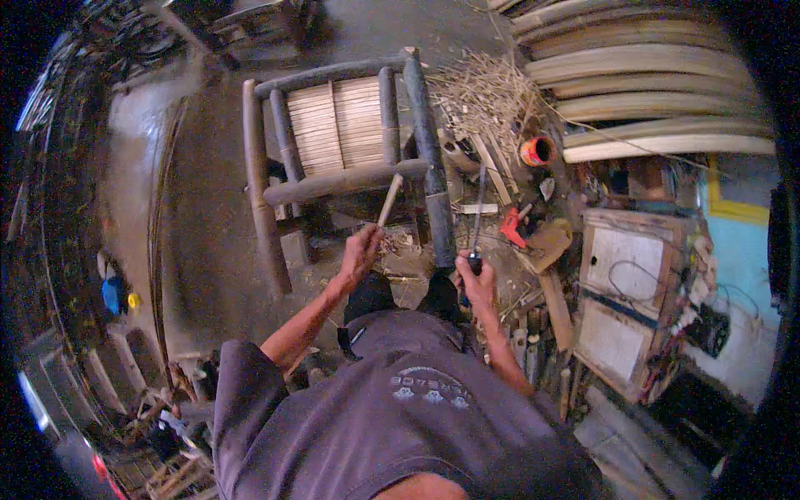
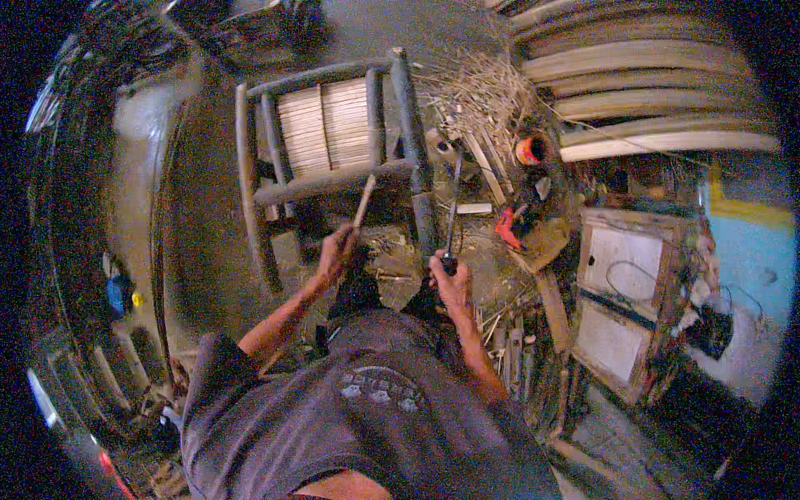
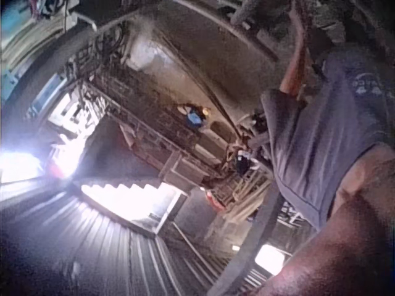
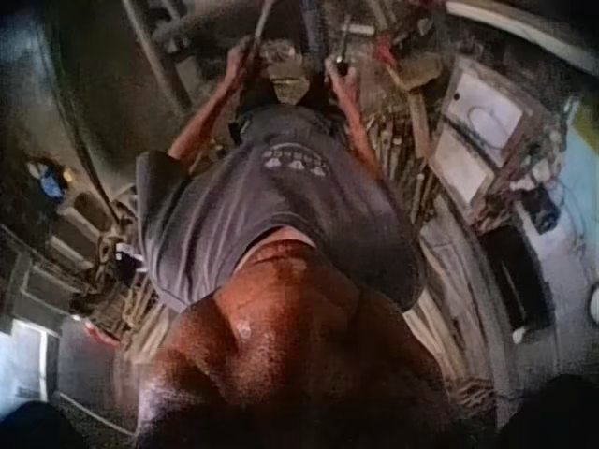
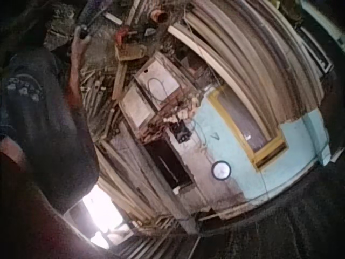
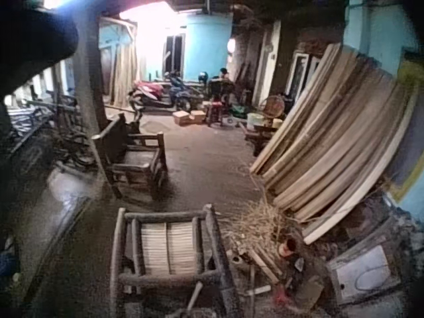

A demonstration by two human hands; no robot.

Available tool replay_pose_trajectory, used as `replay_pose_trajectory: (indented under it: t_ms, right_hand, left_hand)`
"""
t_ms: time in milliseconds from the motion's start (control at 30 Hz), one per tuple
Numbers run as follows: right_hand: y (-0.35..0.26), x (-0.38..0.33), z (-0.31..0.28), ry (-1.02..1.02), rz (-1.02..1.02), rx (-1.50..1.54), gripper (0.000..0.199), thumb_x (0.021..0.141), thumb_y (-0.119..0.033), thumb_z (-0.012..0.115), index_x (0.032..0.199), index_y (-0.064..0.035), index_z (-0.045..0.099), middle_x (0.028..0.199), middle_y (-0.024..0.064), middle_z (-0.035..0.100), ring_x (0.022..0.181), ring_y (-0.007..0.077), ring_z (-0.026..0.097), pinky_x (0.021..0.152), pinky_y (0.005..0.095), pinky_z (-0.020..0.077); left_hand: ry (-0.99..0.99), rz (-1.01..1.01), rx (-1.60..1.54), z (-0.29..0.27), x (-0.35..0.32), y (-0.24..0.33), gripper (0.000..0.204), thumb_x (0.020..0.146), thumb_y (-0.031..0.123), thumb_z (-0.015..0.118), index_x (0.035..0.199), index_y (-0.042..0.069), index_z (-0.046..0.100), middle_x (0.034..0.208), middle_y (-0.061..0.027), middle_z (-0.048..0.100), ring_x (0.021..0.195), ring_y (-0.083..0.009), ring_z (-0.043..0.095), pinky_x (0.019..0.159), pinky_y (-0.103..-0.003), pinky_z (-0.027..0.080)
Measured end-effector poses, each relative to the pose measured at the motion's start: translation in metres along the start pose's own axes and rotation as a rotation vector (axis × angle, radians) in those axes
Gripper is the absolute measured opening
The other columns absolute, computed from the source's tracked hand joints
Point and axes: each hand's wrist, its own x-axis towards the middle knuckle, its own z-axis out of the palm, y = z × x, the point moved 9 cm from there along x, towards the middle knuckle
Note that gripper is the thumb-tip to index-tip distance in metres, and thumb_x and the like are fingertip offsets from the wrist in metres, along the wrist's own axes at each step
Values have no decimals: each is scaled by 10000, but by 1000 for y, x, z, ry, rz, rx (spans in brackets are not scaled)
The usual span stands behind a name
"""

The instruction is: The person assembles a bamboo chair by inserting thin bamboo strips into pre-drilled holes in the frame. They use a machete to tap the strips into place and adjust the chair's position multiple times. The person also picks up a small white packet from the floor.

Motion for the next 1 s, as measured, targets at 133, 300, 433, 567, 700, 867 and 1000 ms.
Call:
replay_pose_trajectory:
  t_ms: [133,300,433,567,700,867,1000]
  right_hand:
    - [14,29,-70,25,-20,-151,287,863,-240,614,1057,-31,584,733,19,594,595,115,546,568,267,460]
    - [-37,33,-129,75,-389,-308,276,859,-217,602,1067,-36,584,851,63,582,712,146,552,636,305,459]
    - [-70,42,-163,70,-468,-387,331,846,-204,603,1126,-28,592,892,114,608,742,195,569,677,329,464]
    - [-115,46,-168,-3,-699,-369,366,830,-156,589,1183,-58,579,1040,151,637,873,243,625,738,335,488]
    - [-141,34,-160,-81,-858,-443,464,819,-152,595,1274,-145,509,1061,138,649,915,285,646,782,357,503]
    - [-150,26,-136,-192,-819,-596,441,735,-202,660,1170,-190,589,947,112,671,819,303,653,721,388,516]
    - [-146,28,-110,-245,-974,-799,377,704,-237,661,1074,-171,630,865,109,658,736,310,633,646,408,498]
  left_hand:
    - [90,-320,-417,5,-3,45,199,951,225,486,1009,38,523,693,29,421,547,-78,426,473,-255,404]
    - [168,-348,-863,77,-30,120,194,938,178,511,1060,29,487,740,13,426,541,-60,418,475,-237,423]
    - [181,-331,-734,120,-41,168,240,938,179,525,1119,29,478,751,0,451,551,-66,429,467,-229,409]
    - [223,-376,-1062,154,-45,187,295,946,208,518,1171,24,468,717,4,468,536,-68,441,451,-222,404]
    - [253,-293,-858,157,-47,222,323,956,219,500,1212,28,454,689,15,462,527,-64,447,455,-216,402]
    - [258,-230,-712,151,-49,236,326,956,224,500,1217,32,461,684,21,476,506,-51,434,469,-214,416]
    - [269,-242,-794,149,-46,235,289,955,224,503,1172,34,488,673,39,463,516,-37,418,473,-211,412]
